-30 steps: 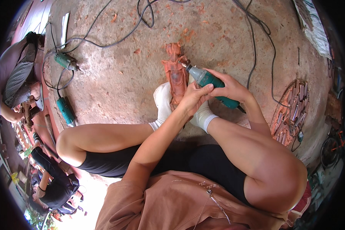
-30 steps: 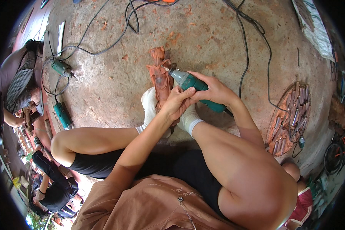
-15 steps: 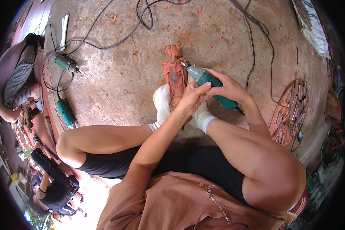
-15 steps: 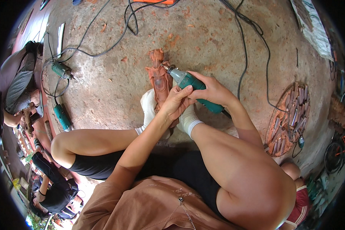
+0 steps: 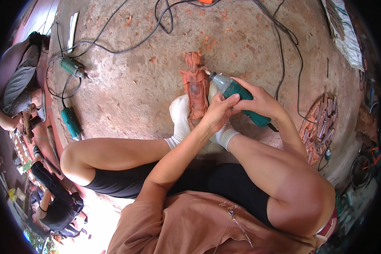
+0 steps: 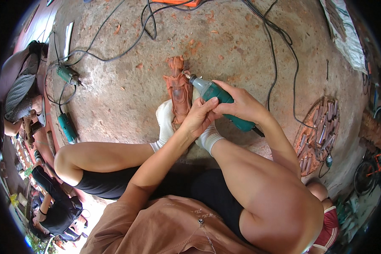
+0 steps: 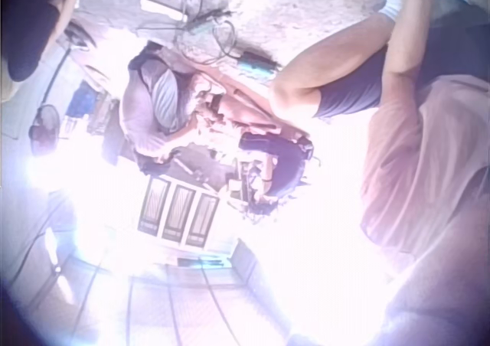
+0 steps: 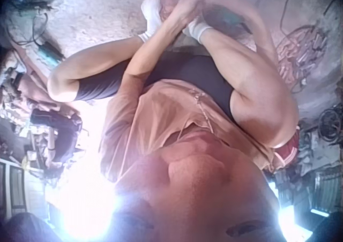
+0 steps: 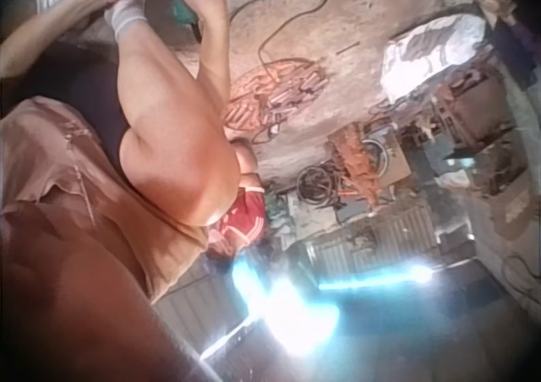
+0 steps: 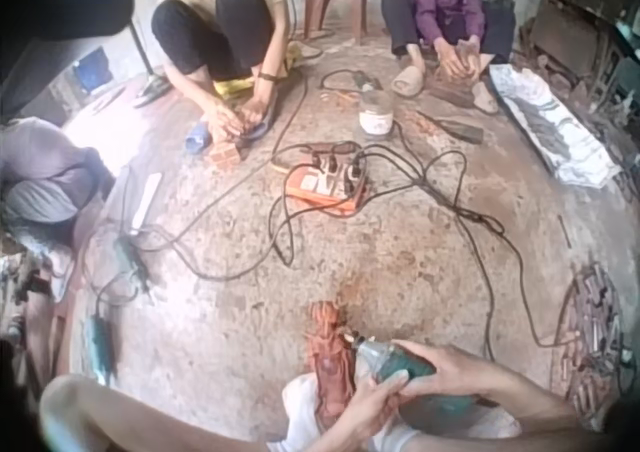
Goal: The person sits on the floor and uses a green rotary tool to carve a reddish-brown wooden figurine. They hold the figurine with their left hand and guide the tool with their right hand, working on different sections of the object throughout the clip.
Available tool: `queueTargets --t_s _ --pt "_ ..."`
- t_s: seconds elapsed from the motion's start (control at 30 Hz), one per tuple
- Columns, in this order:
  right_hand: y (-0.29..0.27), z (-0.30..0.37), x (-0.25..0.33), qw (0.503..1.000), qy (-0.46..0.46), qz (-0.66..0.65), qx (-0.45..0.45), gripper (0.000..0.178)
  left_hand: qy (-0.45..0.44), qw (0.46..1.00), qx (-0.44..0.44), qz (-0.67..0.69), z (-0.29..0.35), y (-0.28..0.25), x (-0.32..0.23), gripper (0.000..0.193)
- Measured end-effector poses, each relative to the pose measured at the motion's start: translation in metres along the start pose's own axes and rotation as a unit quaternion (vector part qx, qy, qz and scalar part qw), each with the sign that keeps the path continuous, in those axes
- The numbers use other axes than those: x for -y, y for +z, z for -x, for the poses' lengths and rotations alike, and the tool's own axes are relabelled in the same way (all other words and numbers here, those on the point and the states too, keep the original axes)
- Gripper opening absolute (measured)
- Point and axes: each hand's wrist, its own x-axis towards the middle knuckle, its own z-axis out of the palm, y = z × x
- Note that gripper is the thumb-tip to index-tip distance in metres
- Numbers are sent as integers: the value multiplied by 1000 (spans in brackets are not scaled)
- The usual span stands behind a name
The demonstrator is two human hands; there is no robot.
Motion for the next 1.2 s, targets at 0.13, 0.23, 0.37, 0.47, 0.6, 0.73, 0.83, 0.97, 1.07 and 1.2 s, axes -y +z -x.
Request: queueTargets --t_s 0.13,0.23,0.37,0.47,0.6,0.73,0.83,0.97,1.07,1.2 --pt "-4 -2 7 999 30 6 42 77 2 1000 12 24 1 -6 6 37" --pt "-4 -4 4 998 29 3 54 76 7 1000 9 24 1 -7 5 37" --pt "-3 -7 3 998 26 -1 63 77 2 1000 5 31 1 -9 5 36" --pt "-2 -8 1 998 24 -5 57 77 -3 1000 5 30 0 -7 1 36" --pt "-2 -8 2 999 28 -13 44 75 -13 1000 10 21 -1 -9 -3 35" --pt "1 -10 2 999 11 -35 17 72 -17 999 15 32 -6 -11 -2 35" --pt "1 -9 3 999 11 -36 21 72 -19 999 14 32 -4 -11 -2 36" --pt "2 -7 6 1000 10 -19 15 72 -11 999 20 40 0 -6 -3 39" --pt "-2 -6 4 999 -18 9 37 72 -10 999 13 39 5 -4 1 41" --pt "-1 -6 4 999 5 -16 33 72 -11 999 23 33 3 -2 -4 41"
